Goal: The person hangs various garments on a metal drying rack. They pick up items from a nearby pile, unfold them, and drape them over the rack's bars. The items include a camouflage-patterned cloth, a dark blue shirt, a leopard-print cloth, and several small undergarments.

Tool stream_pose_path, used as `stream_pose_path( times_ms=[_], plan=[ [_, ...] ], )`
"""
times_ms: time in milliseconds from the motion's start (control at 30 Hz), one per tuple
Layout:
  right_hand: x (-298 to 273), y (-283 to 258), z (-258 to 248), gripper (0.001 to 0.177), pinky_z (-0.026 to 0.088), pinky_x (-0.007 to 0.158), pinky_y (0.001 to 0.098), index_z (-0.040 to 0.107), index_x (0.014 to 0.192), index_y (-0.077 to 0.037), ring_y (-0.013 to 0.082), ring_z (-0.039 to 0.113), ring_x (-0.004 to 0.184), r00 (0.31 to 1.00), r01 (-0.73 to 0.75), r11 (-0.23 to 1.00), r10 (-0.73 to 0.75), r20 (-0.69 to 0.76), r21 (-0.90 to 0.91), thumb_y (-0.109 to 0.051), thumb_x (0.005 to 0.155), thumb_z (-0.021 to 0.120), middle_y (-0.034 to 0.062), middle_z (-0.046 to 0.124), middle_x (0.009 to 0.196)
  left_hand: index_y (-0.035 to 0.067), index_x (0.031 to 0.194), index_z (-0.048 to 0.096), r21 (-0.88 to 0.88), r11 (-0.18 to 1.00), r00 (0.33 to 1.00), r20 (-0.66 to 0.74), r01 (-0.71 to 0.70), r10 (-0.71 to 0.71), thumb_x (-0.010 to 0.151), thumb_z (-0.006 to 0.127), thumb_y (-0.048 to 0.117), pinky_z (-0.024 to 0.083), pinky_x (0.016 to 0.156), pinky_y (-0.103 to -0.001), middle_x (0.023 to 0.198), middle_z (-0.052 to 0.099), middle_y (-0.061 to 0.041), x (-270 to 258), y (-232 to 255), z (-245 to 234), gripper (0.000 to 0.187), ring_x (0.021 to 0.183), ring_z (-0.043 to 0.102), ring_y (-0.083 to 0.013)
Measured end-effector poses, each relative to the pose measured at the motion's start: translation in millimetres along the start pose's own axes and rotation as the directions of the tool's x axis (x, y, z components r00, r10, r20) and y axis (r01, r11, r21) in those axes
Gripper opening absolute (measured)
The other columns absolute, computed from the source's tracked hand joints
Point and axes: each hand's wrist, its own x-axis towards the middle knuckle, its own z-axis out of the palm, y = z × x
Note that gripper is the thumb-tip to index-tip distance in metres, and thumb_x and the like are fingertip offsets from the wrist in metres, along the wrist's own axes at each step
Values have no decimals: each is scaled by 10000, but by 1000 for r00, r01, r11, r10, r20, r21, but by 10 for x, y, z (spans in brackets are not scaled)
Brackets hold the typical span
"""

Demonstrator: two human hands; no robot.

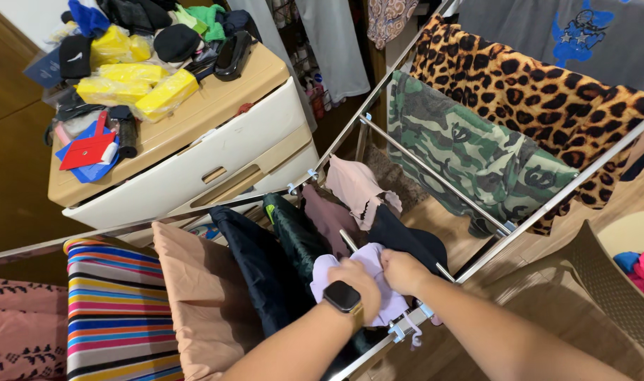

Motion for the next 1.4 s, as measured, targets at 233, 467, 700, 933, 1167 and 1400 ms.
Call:
stream_pose_path(
  times_ms=[233, 467, 700, 933, 1167, 1400],
  plan=[
    [-28, -113, 23, 355, 546, 878, 472, 662, 1001, -41, 409, 672, 1008, 999, -10, 994, 14, 38, -113, -390, 988, 598, 229, 711, 1010, -24, 1319, 564, -99, 993, 998, 35, 64, -61, 811, 713, 217, 478, 967, -421, 1280, 592, -291, 490, -100, 166, 582, 1177, 552, -431],
    [163, 309, 196, 234, 551, 885, 463, 692, 1012, -68, 391, 694, 982, 996, 2, 994, 8, 86, -112, -248, 926, 569, 213, 728, 1016, -65, 1484, 298, -632, 767, 970, -98, 111, -221, 789, 740, 229, 502, 1012, -374, 1315, 594, -297, 822, -597, 358, 875, 1222, 598, -381],
    [50, 348, 372, 357, 549, 831, 367, 617, 1126, -68, 231, 702, 931, 993, -116, 880, 96, 67, 460, -229, 857, 788, 95, 722, 1011, -29, 1390, 507, -699, 715, 973, -176, -15, -152, 667, 846, 282, 497, 992, -348, 1242, 660, -232, 956, -986, 373, 858, 1163, 640, -337],
    [-55, 298, 275, 133, 462, 634, 275, 723, 855, 47, 115, 584, 695, 993, -9, 524, 103, -52, 852, -39, 812, 815, 62, 697, 791, -106, 1080, 704, -964, -259, 998, 48, 57, 40, 863, 775, 295, 453, 661, -373, 928, 703, -156, 1020, -1085, 347, 462, 742, 605, -231],
    [-158, 177, 124, 93, 518, 672, 259, 699, 830, -21, 96, 625, 707, 976, 141, 687, 26, -217, 713, -19, 802, 788, 34, 710, 786, -95, 1139, 724, -1000, -7, 982, -24, -26, -186, 909, 784, 269, 535, 731, -320, 1034, 749, -136, 1148, -1041, 275, 434, 842, 668, -194],
    [-126, 323, 220, 197, 506, 664, 302, 729, 960, -14, 166, 640, 735, 984, -76, 748, 165, -73, 659, 34, 790, 641, 79, 700, 830, -88, 1216, 665, -864, -483, 948, 260, 144, -183, 968, 650, 166, 599, 752, -424, 1048, 765, -168, 1467, -980, 426, 355, 886, 742, -294]
  ],
)
